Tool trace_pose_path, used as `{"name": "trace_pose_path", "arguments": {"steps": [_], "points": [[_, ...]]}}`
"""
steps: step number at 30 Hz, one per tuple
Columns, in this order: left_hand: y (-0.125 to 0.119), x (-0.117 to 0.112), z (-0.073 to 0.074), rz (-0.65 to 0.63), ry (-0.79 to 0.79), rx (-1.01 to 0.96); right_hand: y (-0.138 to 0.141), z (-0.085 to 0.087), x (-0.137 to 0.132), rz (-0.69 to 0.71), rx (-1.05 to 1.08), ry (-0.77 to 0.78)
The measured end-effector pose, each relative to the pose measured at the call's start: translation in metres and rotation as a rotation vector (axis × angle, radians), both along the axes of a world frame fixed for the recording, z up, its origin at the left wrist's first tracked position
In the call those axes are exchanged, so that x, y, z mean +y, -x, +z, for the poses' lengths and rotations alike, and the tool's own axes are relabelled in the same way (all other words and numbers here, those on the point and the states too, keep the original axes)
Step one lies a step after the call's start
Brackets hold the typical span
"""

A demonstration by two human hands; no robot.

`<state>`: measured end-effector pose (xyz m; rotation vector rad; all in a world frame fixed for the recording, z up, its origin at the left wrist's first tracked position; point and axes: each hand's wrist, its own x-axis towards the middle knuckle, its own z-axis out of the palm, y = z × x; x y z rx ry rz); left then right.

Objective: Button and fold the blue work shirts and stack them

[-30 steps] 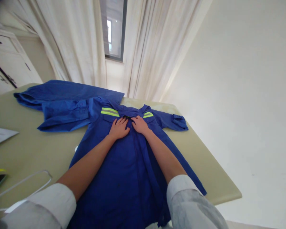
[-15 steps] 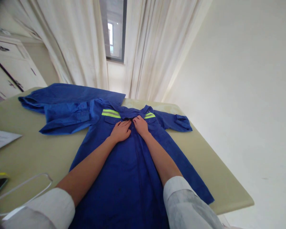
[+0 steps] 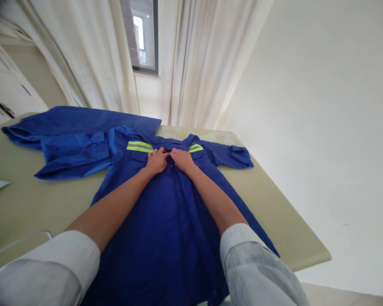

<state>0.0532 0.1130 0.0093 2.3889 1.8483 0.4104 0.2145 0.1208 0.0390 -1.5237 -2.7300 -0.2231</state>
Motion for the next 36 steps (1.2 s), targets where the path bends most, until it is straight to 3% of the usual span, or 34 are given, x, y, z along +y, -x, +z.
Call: {"name": "trace_pose_path", "arguments": {"steps": [6,11,20,26,31,36], "points": [[0.003,-0.007,0.0,-0.038,-0.035,0.003,-0.006,0.008,-0.019,0.064,-0.006,0.031],[0.001,-0.007,0.002,-0.051,-0.034,-0.034,-0.021,0.014,-0.061,0.162,-0.041,0.045],[-0.003,-0.015,-0.002,-0.055,-0.076,-0.017,-0.05,0.032,-0.179,0.342,-0.173,0.149],[-0.003,-0.016,0.001,-0.041,-0.029,-0.032,-0.074,0.05,-0.254,0.303,-0.08,0.174],[-0.004,-0.016,0.0,-0.056,-0.043,-0.011,-0.072,0.051,-0.311,0.359,-0.041,0.219],[-0.004,-0.017,0.001,-0.058,-0.029,0.001,-0.063,0.049,-0.384,0.422,0.021,0.256]]}}
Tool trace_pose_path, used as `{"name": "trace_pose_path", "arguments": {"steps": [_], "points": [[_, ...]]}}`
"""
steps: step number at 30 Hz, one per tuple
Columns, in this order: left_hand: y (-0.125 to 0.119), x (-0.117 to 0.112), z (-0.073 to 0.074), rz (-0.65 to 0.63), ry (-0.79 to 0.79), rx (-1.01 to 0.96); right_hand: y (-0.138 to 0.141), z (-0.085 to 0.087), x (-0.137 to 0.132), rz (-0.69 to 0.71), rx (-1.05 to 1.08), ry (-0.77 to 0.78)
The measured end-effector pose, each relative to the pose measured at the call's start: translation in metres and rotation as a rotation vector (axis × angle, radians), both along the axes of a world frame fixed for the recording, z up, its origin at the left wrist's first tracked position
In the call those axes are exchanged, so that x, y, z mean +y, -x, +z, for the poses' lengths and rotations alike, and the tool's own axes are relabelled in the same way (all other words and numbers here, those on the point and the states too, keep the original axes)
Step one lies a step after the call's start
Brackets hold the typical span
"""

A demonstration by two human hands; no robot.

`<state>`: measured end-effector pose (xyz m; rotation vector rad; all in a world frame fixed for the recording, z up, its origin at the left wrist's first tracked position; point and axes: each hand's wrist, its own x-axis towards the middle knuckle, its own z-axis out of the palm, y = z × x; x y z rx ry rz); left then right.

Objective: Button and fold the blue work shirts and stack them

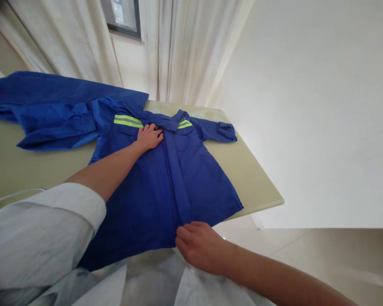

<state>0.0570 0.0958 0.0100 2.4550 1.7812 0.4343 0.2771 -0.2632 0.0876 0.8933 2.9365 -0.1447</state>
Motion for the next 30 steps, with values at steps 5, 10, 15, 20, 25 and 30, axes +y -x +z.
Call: {"name": "trace_pose_path", "arguments": {"steps": [5,10,15,20,25,30], "points": [[-0.002,-0.006,0.008,-0.004,0.018,0.058,-0.008,-0.01,-0.041,-0.067,-0.009,0.001],[-0.008,-0.019,0.035,-0.019,0.193,0.164,-0.02,-0.027,-0.037,-0.414,0.366,0.027],[-0.005,-0.121,0.07,-0.179,0.144,0.245,-0.011,-0.041,-0.038,-0.636,0.791,0.117],[0.011,-0.287,0.061,-0.617,0.101,0.096,0.001,-0.053,-0.048,-0.727,0.88,0.101],[0.03,-0.349,0.019,-0.673,-0.08,-0.036,0.007,-0.058,-0.054,-0.762,1.008,0.012],[0.03,-0.347,0.014,-0.581,-0.135,-0.157,0.014,-0.056,-0.055,-0.765,1.045,0.04]]}}
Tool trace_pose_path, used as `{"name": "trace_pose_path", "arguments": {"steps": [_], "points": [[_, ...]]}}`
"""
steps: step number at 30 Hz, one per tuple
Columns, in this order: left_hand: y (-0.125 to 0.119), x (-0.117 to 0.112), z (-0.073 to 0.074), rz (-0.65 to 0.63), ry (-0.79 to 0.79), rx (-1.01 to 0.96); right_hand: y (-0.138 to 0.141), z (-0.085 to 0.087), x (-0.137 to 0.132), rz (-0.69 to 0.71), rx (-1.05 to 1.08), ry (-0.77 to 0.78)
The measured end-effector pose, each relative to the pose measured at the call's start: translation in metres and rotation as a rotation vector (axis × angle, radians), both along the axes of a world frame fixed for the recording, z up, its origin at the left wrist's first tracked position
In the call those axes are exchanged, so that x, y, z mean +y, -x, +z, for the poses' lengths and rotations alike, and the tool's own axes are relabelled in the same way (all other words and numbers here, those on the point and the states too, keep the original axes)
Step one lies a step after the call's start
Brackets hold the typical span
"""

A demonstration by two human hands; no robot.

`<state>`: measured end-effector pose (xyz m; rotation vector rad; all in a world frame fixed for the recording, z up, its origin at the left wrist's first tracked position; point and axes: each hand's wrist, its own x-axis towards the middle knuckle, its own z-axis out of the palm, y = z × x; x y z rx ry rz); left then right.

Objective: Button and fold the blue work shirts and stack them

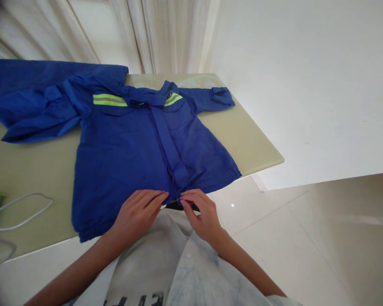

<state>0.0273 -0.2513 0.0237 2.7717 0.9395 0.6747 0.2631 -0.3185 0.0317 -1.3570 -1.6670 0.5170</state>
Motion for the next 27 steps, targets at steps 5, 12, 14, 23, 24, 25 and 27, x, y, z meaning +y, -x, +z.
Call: {"name": "trace_pose_path", "arguments": {"steps": [5,12,14,23,24,25,27], "points": [[-0.007,0.004,0.005,-0.031,0.082,-0.037,0.002,-0.001,0.002,0.032,-0.043,-0.058],[-0.005,0.006,0.008,-0.059,0.064,-0.164,-0.001,-0.003,0.005,0.042,-0.113,-0.158],[-0.005,0.005,0.011,-0.071,0.011,-0.169,-0.001,-0.002,0.007,0.055,-0.118,-0.167],[-0.015,0.004,0.017,-0.048,-0.087,-0.068,0.003,0.0,0.01,0.039,-0.139,-0.207],[-0.015,0.004,0.017,-0.052,-0.079,-0.077,0.004,0.0,0.01,0.035,-0.153,-0.203],[-0.015,0.004,0.017,-0.057,-0.071,-0.088,0.005,0.0,0.01,0.035,-0.167,-0.203],[-0.014,0.005,0.018,-0.065,-0.064,-0.104,0.007,0.002,0.01,0.04,-0.192,-0.213]]}}
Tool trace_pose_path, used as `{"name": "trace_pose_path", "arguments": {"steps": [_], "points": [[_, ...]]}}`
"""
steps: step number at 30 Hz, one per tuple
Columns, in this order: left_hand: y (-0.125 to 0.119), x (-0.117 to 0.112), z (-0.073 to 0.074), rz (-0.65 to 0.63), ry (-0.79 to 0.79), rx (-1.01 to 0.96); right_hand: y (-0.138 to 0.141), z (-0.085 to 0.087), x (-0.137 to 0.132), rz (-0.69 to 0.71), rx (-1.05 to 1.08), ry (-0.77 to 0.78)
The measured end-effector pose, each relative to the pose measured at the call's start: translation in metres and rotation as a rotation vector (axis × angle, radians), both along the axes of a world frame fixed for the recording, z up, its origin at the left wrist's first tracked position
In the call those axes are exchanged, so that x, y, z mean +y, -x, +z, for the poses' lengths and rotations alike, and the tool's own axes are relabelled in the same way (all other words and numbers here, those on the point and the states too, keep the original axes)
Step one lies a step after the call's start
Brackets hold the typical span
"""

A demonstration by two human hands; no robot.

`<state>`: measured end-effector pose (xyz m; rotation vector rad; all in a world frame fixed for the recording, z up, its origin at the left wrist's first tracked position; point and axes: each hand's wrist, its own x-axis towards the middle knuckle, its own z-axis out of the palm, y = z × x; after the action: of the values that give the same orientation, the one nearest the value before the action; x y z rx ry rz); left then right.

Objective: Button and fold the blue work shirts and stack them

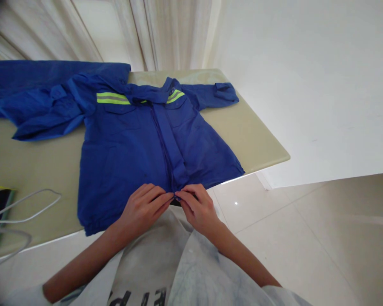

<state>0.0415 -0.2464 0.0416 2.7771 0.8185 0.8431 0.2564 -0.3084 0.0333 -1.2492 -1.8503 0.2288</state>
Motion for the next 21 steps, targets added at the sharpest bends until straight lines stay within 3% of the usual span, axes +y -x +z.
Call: {"name": "trace_pose_path", "arguments": {"steps": [12,18,21], "points": [[-0.004,0.017,0.013,-0.009,-0.108,0.14,0.004,0.01,0.022,0.007,-0.181,-0.11],[-0.003,0.044,0.026,0.098,-0.184,0.078,0.012,0.021,0.058,-0.044,-0.234,-0.154],[0.001,0.057,0.031,0.12,-0.226,0.088,0.018,0.026,0.077,-0.036,-0.268,-0.103]]}}
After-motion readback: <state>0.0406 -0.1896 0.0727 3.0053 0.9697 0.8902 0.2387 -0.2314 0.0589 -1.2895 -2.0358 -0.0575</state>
